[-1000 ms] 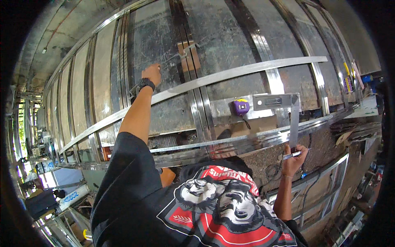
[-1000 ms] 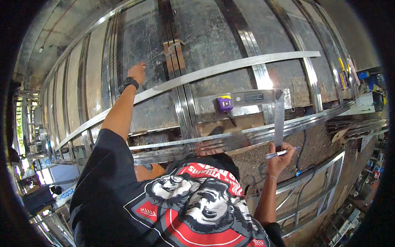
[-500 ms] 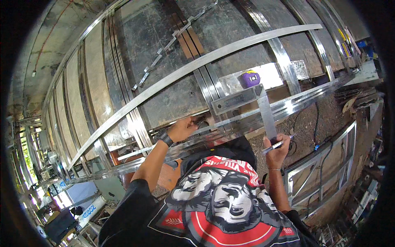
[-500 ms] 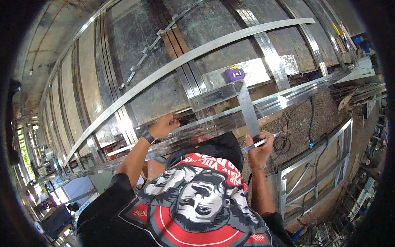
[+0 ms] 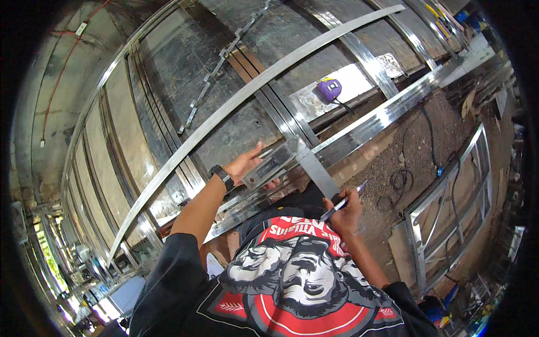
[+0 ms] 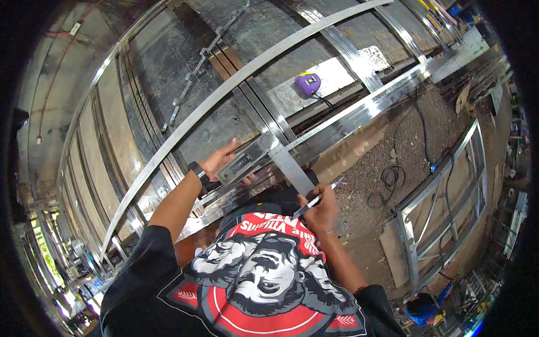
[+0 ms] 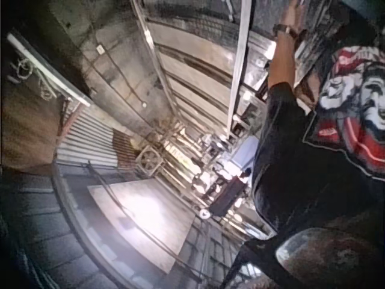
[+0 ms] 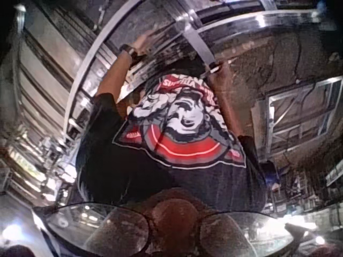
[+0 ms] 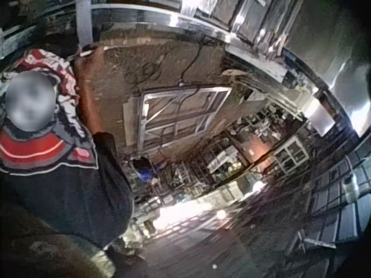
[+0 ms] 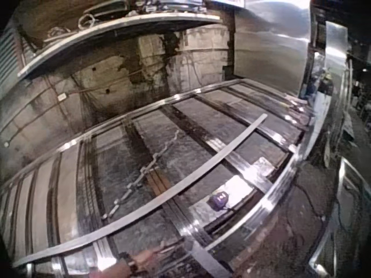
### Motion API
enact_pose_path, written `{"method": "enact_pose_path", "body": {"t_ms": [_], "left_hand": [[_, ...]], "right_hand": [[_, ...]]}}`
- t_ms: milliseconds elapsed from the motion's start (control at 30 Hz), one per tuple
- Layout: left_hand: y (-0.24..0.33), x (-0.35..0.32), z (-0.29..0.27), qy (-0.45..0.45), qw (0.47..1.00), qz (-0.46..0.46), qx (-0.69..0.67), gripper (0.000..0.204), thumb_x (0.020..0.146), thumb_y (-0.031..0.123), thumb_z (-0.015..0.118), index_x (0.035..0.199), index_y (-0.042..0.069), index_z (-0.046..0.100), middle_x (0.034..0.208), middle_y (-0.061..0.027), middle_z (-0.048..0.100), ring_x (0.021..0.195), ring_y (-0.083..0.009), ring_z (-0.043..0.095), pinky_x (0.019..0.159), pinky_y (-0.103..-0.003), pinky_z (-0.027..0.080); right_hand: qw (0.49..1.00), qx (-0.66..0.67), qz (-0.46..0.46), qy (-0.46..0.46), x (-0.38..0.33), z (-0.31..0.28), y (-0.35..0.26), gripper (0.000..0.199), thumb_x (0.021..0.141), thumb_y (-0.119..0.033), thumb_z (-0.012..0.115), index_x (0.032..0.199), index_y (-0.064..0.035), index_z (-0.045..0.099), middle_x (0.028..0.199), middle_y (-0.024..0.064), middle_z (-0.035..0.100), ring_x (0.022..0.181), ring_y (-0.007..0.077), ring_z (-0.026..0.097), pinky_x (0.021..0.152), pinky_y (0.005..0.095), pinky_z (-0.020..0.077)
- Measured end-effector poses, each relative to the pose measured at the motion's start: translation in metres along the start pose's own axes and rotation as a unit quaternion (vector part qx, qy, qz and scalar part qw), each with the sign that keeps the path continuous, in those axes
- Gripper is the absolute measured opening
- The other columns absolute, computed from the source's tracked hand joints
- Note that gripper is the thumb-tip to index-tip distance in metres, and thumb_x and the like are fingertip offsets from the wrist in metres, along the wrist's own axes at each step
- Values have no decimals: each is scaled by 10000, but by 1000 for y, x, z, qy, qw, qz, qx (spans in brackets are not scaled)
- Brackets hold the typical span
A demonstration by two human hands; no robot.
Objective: The person measures a metal frame with a tape measure and marks it with a marker. They then use a square tool to draw lines on the frame.
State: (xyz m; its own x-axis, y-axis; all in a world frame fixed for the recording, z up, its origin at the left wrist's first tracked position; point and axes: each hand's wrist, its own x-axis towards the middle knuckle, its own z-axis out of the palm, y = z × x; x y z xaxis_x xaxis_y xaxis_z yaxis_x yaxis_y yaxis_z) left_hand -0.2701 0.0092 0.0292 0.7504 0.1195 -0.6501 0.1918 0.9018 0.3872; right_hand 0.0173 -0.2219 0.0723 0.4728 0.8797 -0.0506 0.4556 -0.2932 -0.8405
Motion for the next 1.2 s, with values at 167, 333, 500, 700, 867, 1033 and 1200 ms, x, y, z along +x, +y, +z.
{"method": "enact_pose_path", "body": {"t_ms": [167,333,500,700,867,1033,1200], "left_hand": [[25,7,12,-49,997,-61,5,900,1012,728,485,1445,-59,536,1270,-330,685,1125,-418,729,1009,-547,573],[33,26,17,-71,986,-78,125,678,1026,426,692,1455,-70,524,1234,-272,723,1064,-345,762,913,-482,634],[33,36,32,-4,988,-102,116,425,992,203,755,1307,-54,630,1173,-227,749,996,-307,780,855,-429,655],[34,42,40,29,986,-103,125,336,972,134,767,1245,-32,664,1143,-182,761,944,-268,784,821,-400,659],[27,41,46,40,982,-88,163,361,953,124,788,1246,-50,667,1124,-158,763,929,-257,779,860,-378,643],[24,40,53,57,982,-75,165,339,933,101,802,1223,-25,679,1090,-130,769,892,-222,772,822,-365,650],[19,42,49,93,977,-76,179,311,934,96,799,1199,-20,685,1060,-116,772,862,-200,768,770,-337,658]], "right_hand": [[998,-26,18,-46,-21,2,4,459,766,-123,918,1027,-105,541,824,109,622,672,246,656,616,368,516],[997,-5,49,-57,-33,12,-4,455,779,-137,913,1038,-92,541,861,126,633,681,301,661,638,400,523],[997,7,63,-48,-44,19,10,513,739,-94,934,1044,-91,522,828,88,591,685,198,576,628,353,485],[991,41,97,-79,-51,20,20,493,773,-94,930,1039,-86,515,842,66,571,699,173,543,643,332,475],[991,50,98,-73,-52,13,19,425,823,-111,900,1030,-72,531,863,37,550,743,143,519,669,306,452],[985,65,127,-97,-52,7,33,362,916,-248,828,1120,-62,593,893,127,652,809,271,692,738,405,538],[987,85,129,-54,-48,5,21,341,1031,-264,677,1282,-42,615,1055,201,716,966,332,730,849,416,561]]}}
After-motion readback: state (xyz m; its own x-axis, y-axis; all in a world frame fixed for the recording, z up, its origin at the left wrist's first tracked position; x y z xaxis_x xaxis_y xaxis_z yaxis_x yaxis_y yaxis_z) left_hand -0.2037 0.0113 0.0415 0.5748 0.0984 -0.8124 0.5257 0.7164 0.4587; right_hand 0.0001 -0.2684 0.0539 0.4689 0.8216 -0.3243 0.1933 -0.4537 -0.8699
